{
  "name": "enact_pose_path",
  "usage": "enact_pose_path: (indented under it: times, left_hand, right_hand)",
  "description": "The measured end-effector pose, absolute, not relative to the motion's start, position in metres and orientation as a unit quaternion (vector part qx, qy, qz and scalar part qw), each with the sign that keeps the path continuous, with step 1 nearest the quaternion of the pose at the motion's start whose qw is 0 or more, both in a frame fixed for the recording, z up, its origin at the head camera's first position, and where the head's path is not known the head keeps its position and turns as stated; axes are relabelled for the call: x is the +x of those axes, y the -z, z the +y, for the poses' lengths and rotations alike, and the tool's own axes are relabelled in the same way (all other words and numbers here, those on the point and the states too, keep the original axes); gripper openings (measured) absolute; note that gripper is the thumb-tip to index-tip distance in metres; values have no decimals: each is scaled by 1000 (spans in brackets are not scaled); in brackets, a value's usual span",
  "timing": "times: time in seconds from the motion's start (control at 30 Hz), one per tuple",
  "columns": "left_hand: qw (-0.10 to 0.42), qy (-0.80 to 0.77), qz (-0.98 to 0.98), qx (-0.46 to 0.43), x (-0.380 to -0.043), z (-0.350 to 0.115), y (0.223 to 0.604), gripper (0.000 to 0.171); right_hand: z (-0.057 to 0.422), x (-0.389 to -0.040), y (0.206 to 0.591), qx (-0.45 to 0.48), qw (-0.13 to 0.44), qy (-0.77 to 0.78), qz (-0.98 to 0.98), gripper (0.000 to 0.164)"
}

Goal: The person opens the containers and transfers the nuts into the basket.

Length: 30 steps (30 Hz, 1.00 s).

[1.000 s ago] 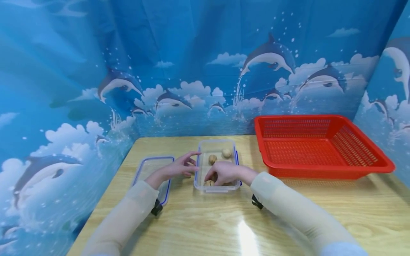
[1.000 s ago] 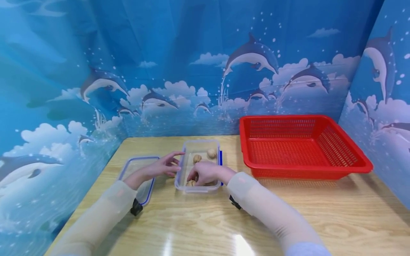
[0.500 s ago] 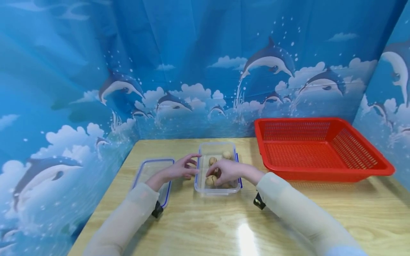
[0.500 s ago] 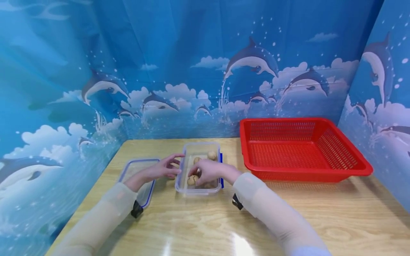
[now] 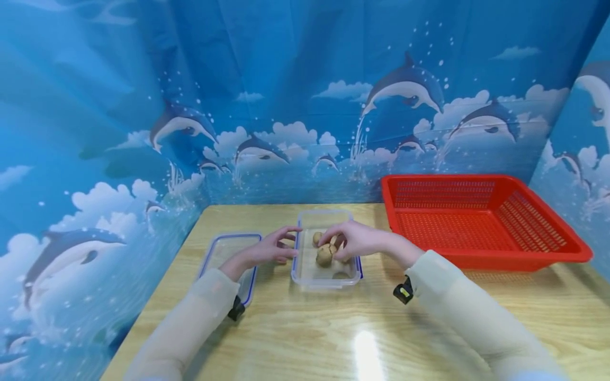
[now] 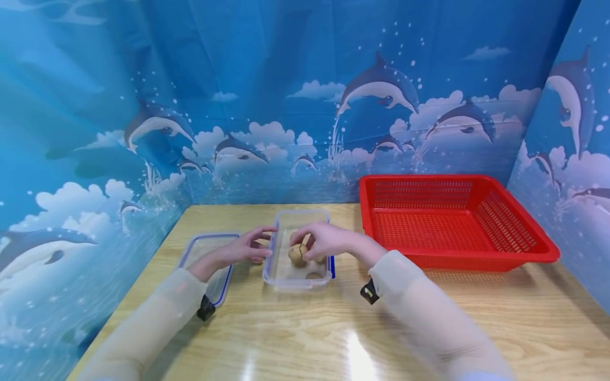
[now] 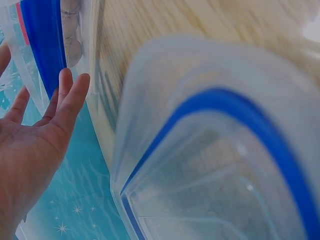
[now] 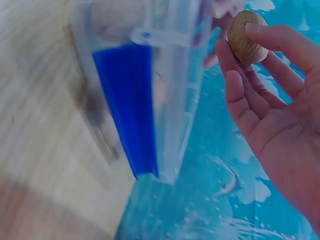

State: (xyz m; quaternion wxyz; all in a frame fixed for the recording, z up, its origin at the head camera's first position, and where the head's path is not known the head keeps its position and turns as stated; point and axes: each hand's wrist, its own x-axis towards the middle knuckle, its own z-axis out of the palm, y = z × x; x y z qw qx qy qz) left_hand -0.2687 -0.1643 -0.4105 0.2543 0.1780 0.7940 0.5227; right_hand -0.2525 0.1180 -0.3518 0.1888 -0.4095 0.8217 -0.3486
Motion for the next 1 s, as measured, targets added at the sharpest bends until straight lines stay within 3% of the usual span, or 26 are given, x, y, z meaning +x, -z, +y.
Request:
enact_pose_path:
  times: [0.27, 1.0]
  left_hand:
    - [258, -522, 791, 188, -268, -165, 408, 66]
    - [260, -538, 783, 174, -268, -163, 409, 66]
  right_hand:
    - [150, -247, 326, -390, 189, 366, 823, 36]
    - [253, -252, 294, -249, 86, 346, 901, 41]
